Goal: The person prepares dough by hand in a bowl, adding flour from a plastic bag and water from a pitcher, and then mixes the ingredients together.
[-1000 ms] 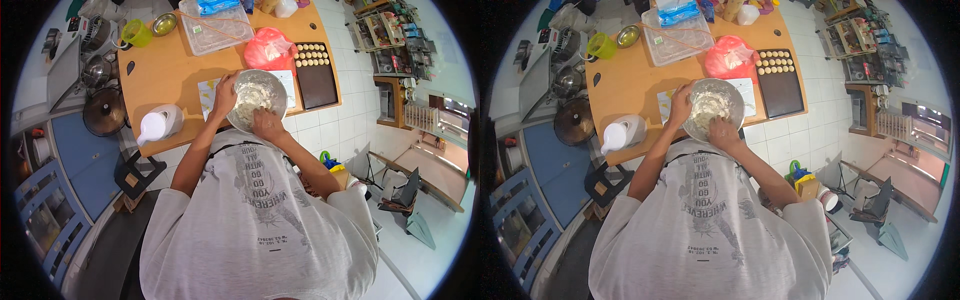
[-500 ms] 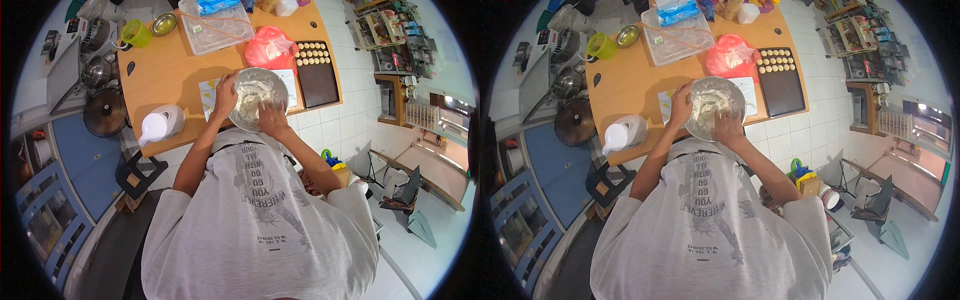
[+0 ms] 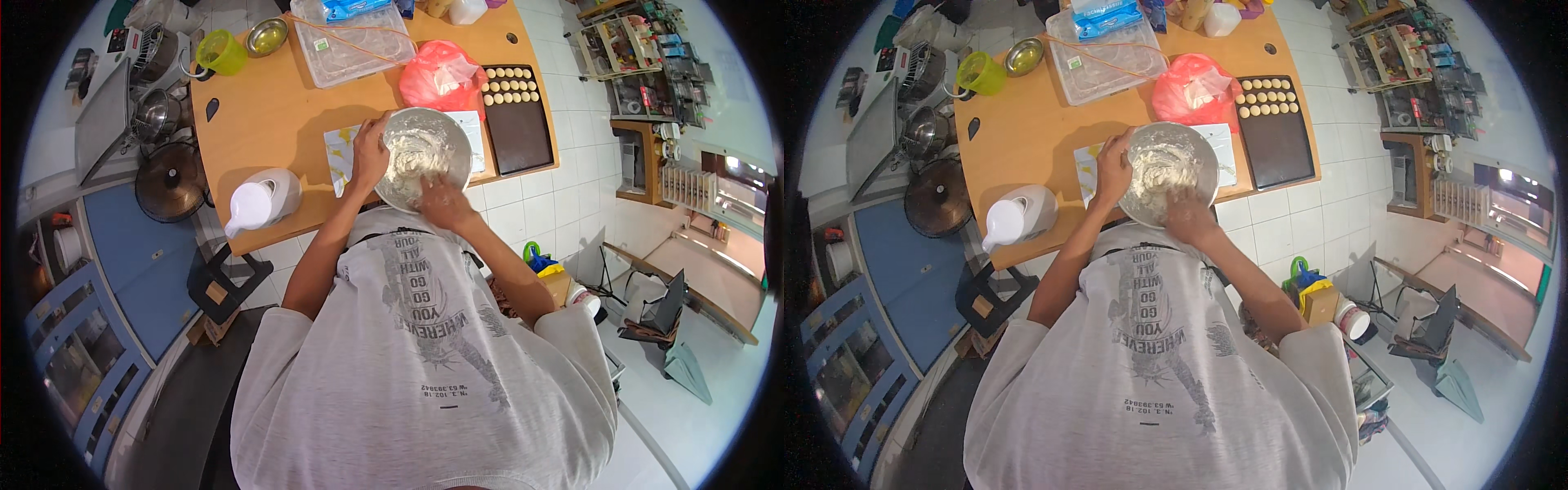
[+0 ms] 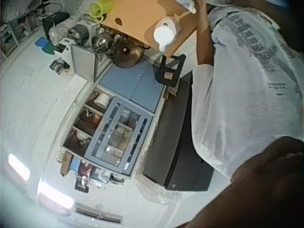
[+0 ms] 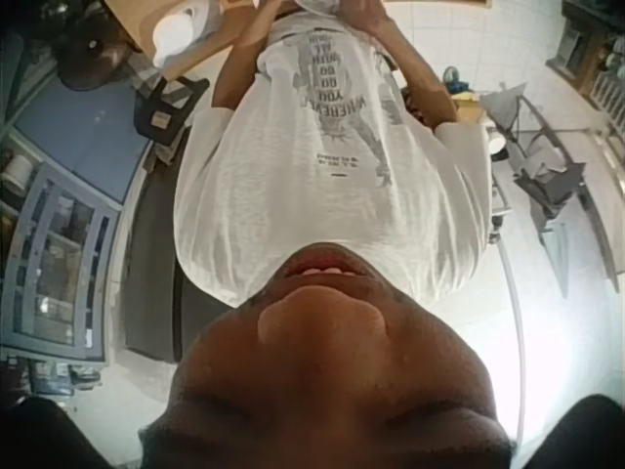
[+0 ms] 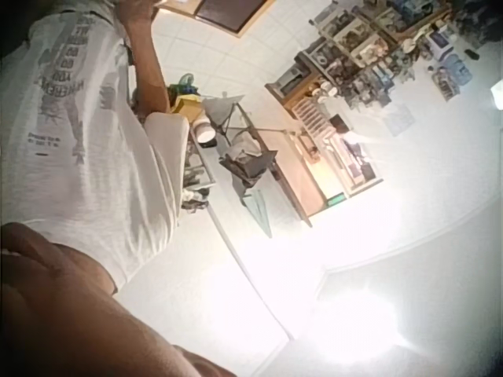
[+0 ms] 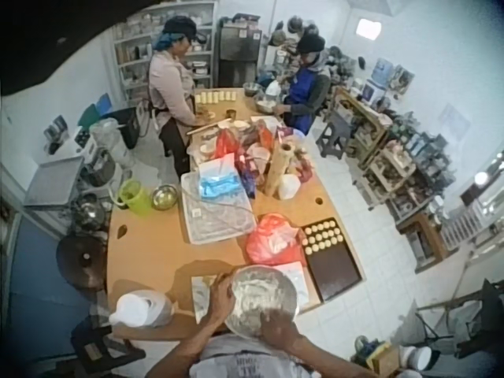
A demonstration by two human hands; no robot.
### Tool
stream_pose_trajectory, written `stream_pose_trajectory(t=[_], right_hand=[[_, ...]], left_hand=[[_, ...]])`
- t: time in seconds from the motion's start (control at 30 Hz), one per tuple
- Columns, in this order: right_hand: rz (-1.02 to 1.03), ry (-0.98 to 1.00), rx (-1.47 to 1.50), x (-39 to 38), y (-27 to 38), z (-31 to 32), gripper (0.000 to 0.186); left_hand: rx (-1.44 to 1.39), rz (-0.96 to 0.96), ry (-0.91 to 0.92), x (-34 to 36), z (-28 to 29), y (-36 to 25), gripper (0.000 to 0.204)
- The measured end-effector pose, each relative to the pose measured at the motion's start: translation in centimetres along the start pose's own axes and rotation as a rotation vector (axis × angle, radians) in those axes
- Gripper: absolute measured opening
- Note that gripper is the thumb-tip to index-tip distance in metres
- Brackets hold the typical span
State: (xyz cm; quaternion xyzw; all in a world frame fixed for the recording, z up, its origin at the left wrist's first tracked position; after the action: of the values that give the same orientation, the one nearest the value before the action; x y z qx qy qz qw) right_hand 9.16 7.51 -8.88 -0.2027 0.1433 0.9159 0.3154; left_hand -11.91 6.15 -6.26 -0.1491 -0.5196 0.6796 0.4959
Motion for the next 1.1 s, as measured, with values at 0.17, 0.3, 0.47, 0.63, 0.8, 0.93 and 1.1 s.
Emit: stream_pose_trajectory(t=[0.17, 0.3, 0.47, 0.63, 0.8, 0.93, 1.1], right_hand=[[0.124, -0.008, 0.582, 2.0, 4.1, 3.9, 0.069], [0.066, -0.134, 0.351, 4.0, 3.4, 5.8, 0.065], [0.040, -0.383, -0.032, 2.8, 1.2, 4.9, 0.064], [0.065, 0.063, 0.308, 2.0, 2.0, 5.4, 0.053], [0.162, -0.396, 0.373, 2.8, 1.1, 9.4, 0.051], [0.016, -0.298, 0.078, 3.7, -0.8, 3.0, 0.060], [0.185, -0.197, 0.116, 2.0, 2.5, 1.0, 0.054]], left_hand=[[0.005, 0.016, -0.019, -0.3, 0.1, 0.2, 0.070], [-0.007, 0.000, -0.027, -0.5, 0.1, 0.0, 0.072], [-0.011, 0.048, 0.007, -0.4, -0.1, 0.3, 0.073], [-0.010, 0.038, 0.017, -0.3, -0.1, 0.6, 0.071], [-0.011, 0.018, -0.002, -0.4, 0.1, 0.6, 0.070], [-0.026, 0.047, 0.016, 0.0, -0.2, -0.2, 0.069], [-0.021, 0.017, -0.014, -0.3, -0.4, 0.4, 0.070]])
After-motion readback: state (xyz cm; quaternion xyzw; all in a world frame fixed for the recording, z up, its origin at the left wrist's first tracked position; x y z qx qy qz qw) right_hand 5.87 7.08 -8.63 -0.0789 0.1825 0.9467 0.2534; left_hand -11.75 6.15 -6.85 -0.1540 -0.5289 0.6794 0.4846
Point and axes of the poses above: each hand's wrist, its own x-axis towards the middle knuckle, its own z-axis out of the back of the hand, y = z × x, the point moved 5 cm from there along x, towards the middle knuckle, and after that the axes turned 8 degrees about -z, right-handed, at the moved point
